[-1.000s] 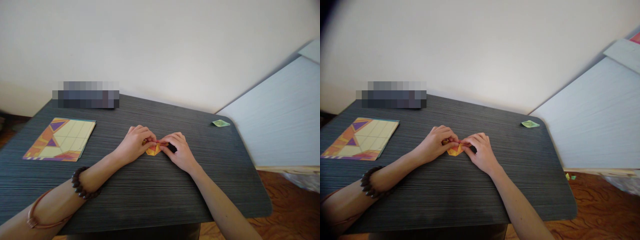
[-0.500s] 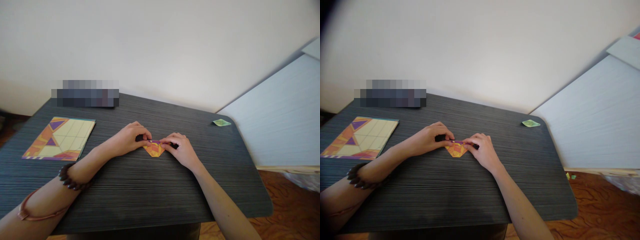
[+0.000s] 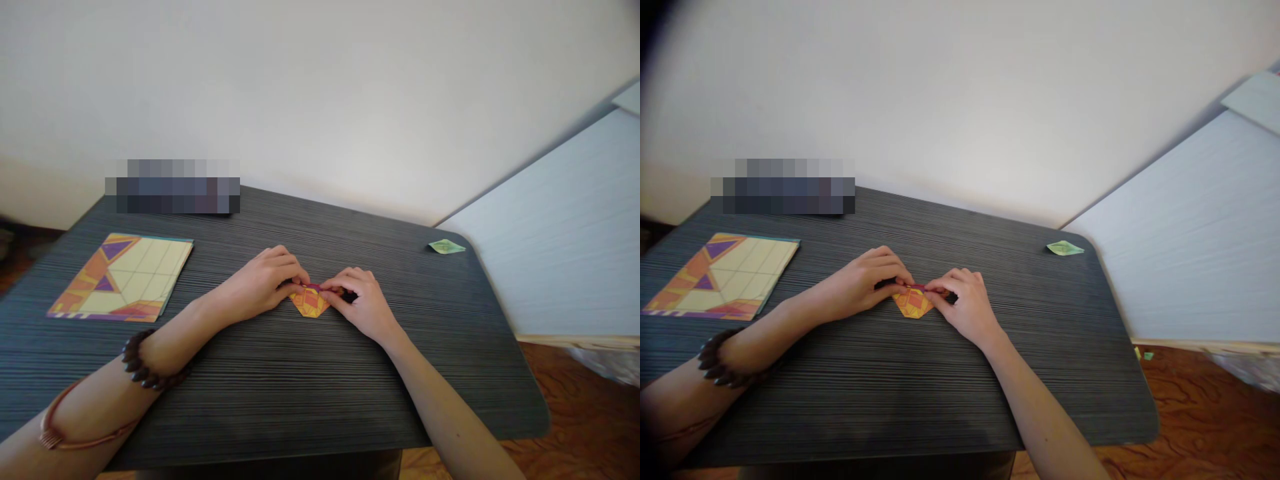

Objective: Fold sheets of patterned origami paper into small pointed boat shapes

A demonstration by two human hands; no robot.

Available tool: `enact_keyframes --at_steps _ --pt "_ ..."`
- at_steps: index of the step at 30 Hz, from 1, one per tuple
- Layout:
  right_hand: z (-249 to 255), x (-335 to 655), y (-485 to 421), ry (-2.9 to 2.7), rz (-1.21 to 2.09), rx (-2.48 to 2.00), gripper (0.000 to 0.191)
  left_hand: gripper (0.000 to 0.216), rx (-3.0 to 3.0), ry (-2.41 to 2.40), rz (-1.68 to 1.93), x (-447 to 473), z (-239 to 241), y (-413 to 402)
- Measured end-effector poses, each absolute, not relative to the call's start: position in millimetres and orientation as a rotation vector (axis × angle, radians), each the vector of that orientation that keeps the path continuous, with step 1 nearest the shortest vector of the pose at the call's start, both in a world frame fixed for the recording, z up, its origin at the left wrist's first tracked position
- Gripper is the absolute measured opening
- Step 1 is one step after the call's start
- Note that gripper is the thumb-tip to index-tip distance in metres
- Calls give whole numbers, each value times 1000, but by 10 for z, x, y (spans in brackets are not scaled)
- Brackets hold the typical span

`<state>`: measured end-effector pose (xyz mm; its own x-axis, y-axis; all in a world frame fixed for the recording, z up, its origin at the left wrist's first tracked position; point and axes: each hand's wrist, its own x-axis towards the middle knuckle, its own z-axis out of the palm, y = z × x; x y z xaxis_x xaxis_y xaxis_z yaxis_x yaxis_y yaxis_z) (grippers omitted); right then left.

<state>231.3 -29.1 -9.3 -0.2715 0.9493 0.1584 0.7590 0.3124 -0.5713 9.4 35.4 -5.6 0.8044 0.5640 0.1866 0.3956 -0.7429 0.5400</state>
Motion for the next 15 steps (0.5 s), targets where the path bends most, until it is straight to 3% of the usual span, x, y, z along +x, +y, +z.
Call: enact_keyframes --at_steps 15 --pt "-178 2380 -275 -2239 257 -1369 17 22 2741 708 452 129 -30 287"
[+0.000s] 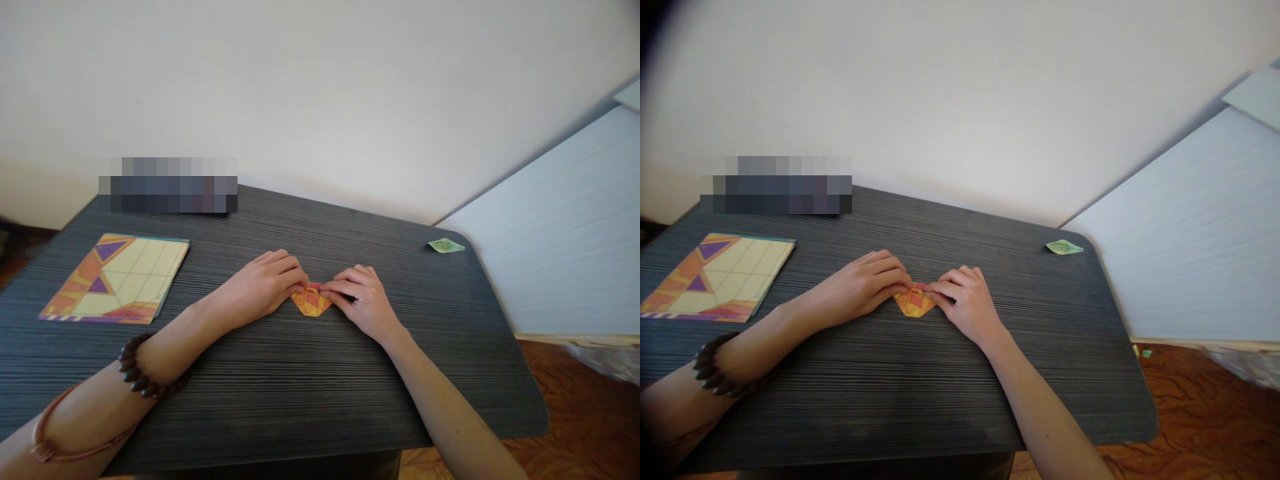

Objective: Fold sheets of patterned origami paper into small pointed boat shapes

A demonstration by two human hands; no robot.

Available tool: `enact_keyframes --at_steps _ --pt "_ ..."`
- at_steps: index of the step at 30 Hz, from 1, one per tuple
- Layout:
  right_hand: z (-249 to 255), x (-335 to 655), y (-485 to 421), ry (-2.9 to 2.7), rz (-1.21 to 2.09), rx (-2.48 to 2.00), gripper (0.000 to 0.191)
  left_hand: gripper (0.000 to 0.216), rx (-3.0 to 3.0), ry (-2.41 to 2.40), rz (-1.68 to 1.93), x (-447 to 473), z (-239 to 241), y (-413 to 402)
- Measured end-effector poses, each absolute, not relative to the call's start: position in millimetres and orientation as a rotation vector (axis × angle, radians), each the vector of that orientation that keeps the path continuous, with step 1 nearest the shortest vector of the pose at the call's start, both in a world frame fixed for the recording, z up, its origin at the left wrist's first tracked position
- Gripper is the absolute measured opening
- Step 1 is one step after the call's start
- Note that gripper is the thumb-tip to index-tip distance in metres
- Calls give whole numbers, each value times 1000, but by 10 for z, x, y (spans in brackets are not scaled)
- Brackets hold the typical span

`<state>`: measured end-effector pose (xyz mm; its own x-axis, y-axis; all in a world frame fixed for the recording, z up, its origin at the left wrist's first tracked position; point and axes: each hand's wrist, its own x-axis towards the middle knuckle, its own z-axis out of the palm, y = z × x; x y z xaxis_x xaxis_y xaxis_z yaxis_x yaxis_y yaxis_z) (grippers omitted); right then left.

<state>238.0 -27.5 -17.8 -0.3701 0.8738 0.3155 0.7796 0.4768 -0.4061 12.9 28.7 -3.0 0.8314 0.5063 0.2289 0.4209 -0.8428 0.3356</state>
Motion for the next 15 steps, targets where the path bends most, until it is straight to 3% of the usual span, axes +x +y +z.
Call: enact_keyframes --at_steps 15 --pt "-175 2325 -308 -2313 20 -1309 16 25 2986 622 428 92 -31 252"
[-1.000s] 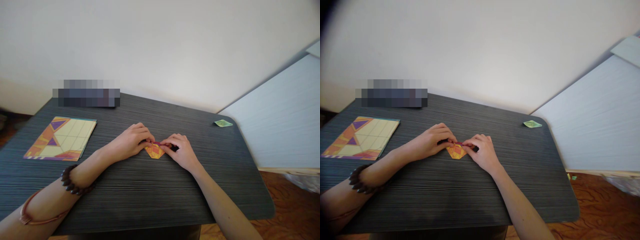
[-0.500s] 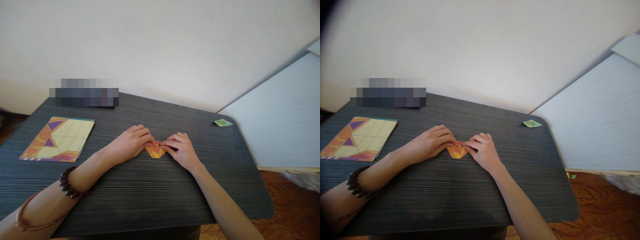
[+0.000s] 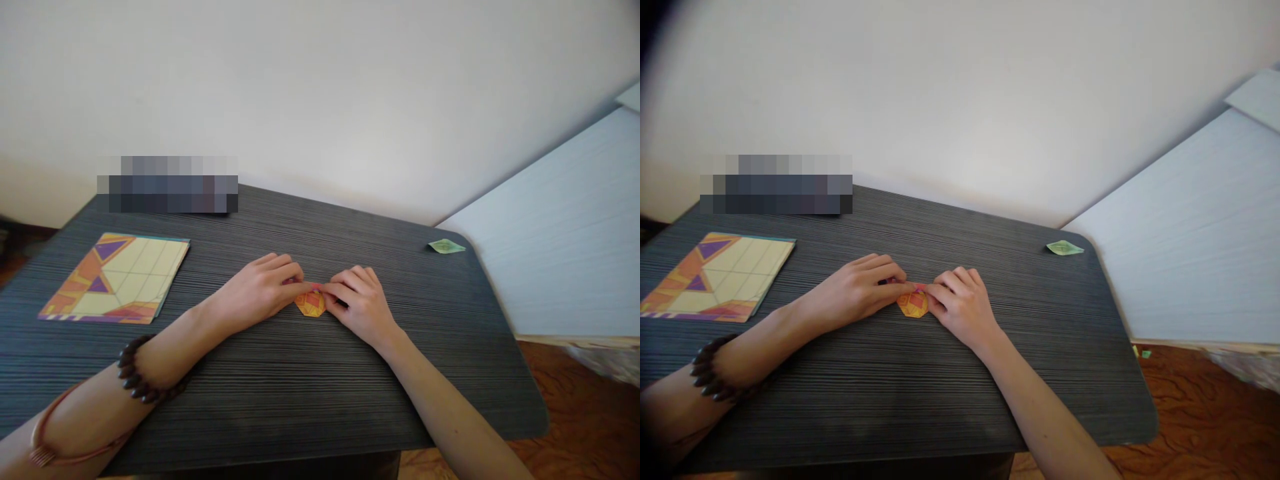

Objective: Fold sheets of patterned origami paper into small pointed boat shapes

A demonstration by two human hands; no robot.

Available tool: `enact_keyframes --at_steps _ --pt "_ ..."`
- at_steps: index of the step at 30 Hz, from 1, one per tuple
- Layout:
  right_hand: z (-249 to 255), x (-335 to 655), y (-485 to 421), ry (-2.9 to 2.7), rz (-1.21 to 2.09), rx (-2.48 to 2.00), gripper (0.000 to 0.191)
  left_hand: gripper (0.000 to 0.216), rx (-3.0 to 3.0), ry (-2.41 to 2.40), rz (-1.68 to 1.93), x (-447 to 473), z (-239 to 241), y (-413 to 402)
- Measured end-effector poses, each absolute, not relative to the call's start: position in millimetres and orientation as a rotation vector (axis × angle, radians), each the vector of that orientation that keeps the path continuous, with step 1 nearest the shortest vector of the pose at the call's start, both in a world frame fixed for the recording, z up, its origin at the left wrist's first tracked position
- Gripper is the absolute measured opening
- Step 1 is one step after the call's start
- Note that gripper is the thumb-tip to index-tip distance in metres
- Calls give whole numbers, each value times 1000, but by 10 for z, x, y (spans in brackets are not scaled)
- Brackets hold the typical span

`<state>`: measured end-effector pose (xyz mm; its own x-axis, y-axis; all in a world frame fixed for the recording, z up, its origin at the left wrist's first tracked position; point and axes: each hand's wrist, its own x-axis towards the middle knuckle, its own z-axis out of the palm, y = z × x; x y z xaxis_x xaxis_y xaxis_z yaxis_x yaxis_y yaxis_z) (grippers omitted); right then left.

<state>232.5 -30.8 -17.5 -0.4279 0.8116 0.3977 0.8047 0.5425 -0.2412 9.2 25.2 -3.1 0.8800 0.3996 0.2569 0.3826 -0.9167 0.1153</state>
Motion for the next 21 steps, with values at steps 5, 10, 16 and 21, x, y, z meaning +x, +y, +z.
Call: enact_keyframes --at_steps 5,10,16,21 --pt "-109 2410 -321 -2460 -34 -1207 18 21 3021 579 417 91 17 249" --pt "-53 2427 -353 -2488 -52 -1213 17 18 3047 571 389 87 43 227" --pt "-37 2400 -382 -2499 -43 -1273 18 19 3057 575 340 85 55 207" --pt "-24 2371 -434 -2479 -74 -1322 17 17 3070 611 270 100 78 167"
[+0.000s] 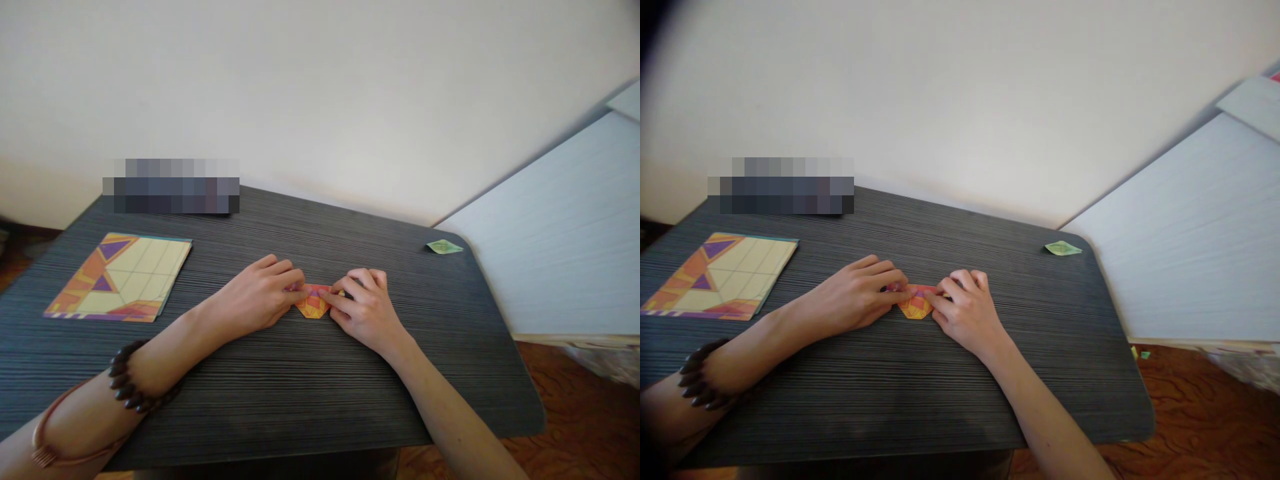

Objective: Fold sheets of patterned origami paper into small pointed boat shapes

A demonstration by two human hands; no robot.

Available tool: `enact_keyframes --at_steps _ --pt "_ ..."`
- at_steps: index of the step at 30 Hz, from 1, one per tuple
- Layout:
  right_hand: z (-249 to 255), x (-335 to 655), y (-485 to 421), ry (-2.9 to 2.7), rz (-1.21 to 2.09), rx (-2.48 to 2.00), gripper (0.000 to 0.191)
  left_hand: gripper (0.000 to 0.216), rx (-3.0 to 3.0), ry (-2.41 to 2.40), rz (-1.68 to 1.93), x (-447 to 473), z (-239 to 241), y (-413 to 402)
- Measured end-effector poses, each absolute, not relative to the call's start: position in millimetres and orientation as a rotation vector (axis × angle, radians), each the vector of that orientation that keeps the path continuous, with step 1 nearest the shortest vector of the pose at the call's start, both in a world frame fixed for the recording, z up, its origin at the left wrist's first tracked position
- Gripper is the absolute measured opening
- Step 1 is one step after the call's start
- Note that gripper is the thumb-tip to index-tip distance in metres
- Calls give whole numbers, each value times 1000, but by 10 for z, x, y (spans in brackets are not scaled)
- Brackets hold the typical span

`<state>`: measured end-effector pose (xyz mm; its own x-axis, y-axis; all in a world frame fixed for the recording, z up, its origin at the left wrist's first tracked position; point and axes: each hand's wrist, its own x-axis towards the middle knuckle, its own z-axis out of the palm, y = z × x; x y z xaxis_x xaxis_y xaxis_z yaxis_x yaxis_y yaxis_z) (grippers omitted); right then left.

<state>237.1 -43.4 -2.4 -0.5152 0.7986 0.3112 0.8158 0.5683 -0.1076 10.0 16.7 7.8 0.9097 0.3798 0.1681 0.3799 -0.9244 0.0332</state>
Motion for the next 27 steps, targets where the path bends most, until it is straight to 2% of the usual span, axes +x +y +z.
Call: enact_keyframes --at_steps 16,27 --pt "-29 2334 -572 -2377 -103 -1463 20 18 -2983 -825 -268 160 139 11" --pt "-32 2330 -562 -2409 -117 -1441 21 19 -3023 -708 -281 139 119 55"
